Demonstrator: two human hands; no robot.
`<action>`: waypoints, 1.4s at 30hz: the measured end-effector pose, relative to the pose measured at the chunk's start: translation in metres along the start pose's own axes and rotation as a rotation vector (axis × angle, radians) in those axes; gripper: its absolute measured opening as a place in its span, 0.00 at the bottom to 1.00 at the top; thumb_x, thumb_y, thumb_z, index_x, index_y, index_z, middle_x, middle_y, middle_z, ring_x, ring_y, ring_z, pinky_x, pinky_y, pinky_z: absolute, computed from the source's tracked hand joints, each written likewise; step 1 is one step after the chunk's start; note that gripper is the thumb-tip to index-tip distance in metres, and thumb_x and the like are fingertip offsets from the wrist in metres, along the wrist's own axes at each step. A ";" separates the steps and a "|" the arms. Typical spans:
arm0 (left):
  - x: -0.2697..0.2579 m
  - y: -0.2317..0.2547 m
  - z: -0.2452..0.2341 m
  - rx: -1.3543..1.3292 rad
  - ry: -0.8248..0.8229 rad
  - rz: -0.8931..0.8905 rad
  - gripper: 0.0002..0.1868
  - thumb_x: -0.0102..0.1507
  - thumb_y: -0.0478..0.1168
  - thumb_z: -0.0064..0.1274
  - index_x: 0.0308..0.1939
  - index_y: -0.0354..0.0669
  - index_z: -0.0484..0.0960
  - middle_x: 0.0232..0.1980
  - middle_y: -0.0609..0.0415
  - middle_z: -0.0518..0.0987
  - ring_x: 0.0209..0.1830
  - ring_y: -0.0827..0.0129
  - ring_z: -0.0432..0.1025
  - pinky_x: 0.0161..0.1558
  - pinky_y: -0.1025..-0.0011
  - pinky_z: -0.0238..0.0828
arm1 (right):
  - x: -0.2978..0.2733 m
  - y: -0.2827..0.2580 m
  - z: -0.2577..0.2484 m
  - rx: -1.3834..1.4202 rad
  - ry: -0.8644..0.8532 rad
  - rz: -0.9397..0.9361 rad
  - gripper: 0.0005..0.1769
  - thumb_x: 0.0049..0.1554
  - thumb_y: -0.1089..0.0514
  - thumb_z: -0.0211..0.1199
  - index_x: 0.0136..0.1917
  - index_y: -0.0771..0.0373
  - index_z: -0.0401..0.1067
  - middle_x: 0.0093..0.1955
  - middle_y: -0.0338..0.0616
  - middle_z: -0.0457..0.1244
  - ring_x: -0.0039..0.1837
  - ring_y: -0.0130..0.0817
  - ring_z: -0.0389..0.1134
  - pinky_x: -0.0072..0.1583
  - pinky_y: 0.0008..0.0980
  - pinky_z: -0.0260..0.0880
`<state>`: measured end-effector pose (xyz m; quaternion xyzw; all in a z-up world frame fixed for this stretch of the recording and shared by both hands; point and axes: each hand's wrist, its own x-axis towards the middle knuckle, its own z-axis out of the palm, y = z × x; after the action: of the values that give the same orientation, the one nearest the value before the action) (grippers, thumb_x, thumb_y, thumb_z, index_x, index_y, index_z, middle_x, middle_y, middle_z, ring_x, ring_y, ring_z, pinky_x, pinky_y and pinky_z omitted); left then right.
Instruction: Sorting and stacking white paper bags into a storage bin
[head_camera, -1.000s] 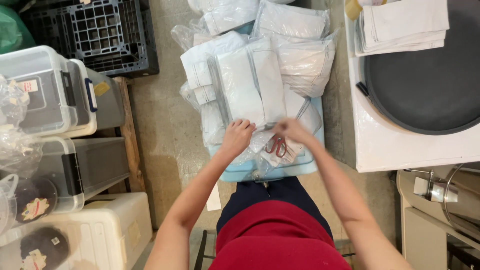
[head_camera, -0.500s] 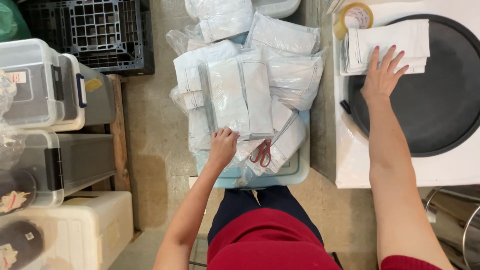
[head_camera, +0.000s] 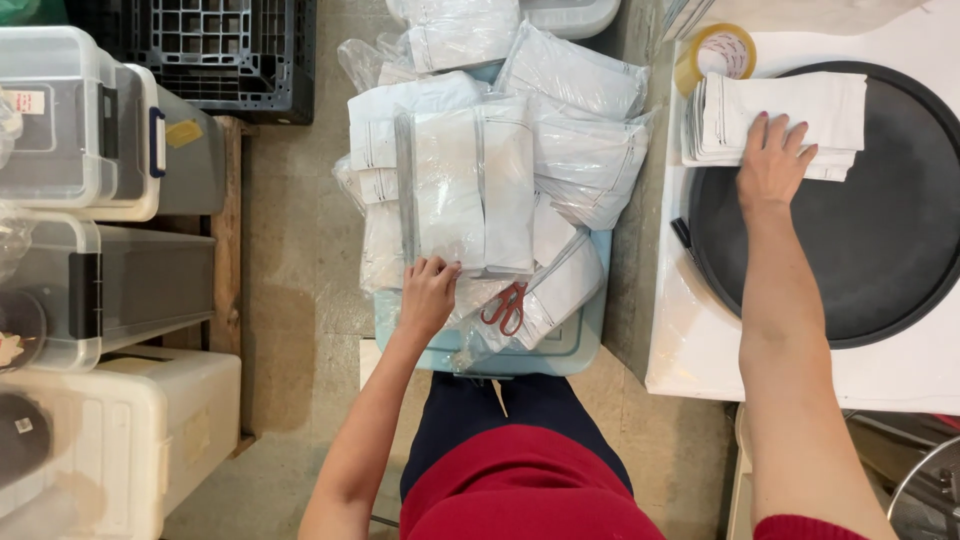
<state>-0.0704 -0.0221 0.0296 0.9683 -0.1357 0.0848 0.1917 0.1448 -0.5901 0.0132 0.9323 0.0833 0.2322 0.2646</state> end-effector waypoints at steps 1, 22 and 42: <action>0.000 0.001 -0.001 -0.003 -0.012 -0.013 0.05 0.69 0.37 0.53 0.47 0.48 0.84 0.39 0.56 0.73 0.39 0.56 0.64 0.39 0.58 0.60 | 0.002 0.005 -0.004 0.024 0.024 -0.012 0.28 0.58 0.65 0.65 0.72 0.63 0.73 0.67 0.57 0.63 0.64 0.63 0.61 0.53 0.61 0.69; 0.039 0.083 -0.062 -0.471 -0.014 -0.124 0.25 0.68 0.48 0.50 0.67 0.41 0.72 0.60 0.36 0.65 0.60 0.49 0.63 0.63 0.53 0.60 | -0.030 -0.021 -0.326 1.082 0.175 0.428 0.22 0.72 0.60 0.55 0.73 0.77 0.61 0.72 0.68 0.54 0.71 0.66 0.55 0.69 0.57 0.57; 0.000 0.101 -0.086 -1.287 -0.336 -0.411 0.48 0.54 0.55 0.71 0.72 0.42 0.67 0.66 0.33 0.74 0.71 0.43 0.66 0.69 0.48 0.62 | -0.053 -0.214 -0.424 1.996 -0.374 1.133 0.19 0.56 0.58 0.69 0.60 0.64 0.72 0.51 0.44 0.68 0.52 0.31 0.70 0.54 0.35 0.72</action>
<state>-0.1102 -0.0779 0.1431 0.6682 -0.0008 -0.2015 0.7161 -0.1113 -0.2309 0.1975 0.6498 -0.2400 0.0074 -0.7212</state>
